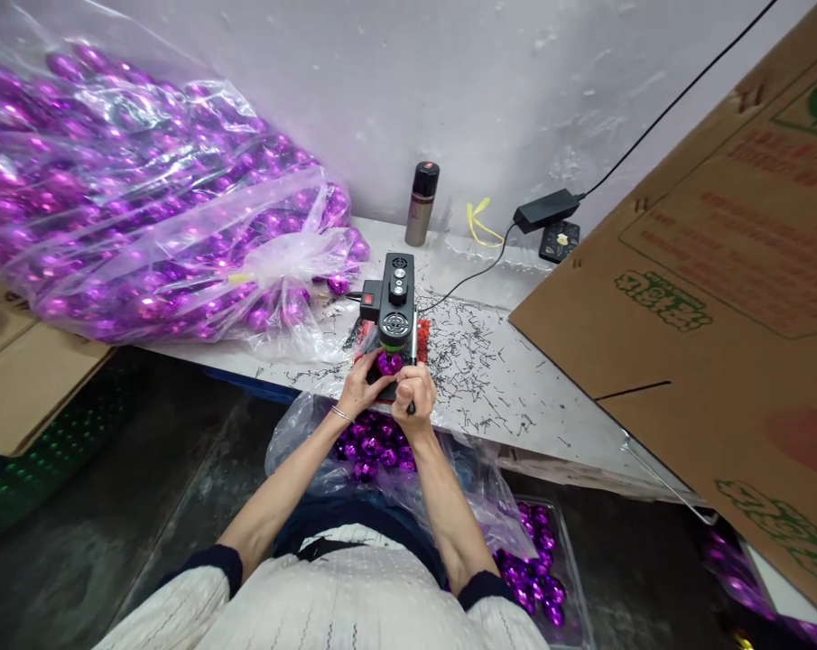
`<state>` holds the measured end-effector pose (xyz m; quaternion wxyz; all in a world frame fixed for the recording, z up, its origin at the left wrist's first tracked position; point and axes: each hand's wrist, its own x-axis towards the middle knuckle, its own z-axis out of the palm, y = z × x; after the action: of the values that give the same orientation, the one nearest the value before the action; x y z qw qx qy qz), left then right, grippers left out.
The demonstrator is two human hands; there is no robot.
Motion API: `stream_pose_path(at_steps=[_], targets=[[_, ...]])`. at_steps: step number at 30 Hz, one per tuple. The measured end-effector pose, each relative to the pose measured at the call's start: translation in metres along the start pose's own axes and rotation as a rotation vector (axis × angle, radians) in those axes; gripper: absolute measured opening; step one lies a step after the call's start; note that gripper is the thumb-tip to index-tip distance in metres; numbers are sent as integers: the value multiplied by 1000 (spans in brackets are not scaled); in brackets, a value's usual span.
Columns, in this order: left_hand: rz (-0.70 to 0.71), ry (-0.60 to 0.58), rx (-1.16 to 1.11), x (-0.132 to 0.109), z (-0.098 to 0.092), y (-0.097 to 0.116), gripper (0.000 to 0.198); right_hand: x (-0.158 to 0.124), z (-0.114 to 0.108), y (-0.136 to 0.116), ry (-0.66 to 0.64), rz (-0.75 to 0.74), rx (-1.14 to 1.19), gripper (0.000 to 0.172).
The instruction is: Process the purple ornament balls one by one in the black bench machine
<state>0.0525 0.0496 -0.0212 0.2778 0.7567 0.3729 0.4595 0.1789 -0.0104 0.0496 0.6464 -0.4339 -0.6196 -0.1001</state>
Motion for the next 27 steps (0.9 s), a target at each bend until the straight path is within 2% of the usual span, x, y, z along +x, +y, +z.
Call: stream_pose_path(at_steps=[5,8,10,14,17,19,21,23,25,27], targets=[[-15,-12,7,1,0,-1,58,-3,2,6,-18,-108,-12,30],[-33,-9,-1,2,0,-2,59,6,0,3,-19,-143,-11,31],[-50,-10,-11,5,0,-1,60,21,-3,-6,-1,-105,0,29],[-57,27,-22,3,-4,11,59,62,-10,-32,0,110,-7,31],[2,77,28,-23,-15,29,59,79,-14,-43,-42,162,-20,33],[75,-2,81,-54,-23,40,61,78,-15,-43,-65,137,-15,32],[113,-188,133,-90,-26,44,62,70,-16,-41,-71,106,-7,31],[36,-369,214,-122,-25,39,59,62,-16,-38,-66,86,-2,30],[-100,-469,304,-139,-23,32,61,56,-17,-36,-66,75,-5,29],[-168,-525,321,-137,-23,27,59,55,-18,-36,-77,65,-12,29]])
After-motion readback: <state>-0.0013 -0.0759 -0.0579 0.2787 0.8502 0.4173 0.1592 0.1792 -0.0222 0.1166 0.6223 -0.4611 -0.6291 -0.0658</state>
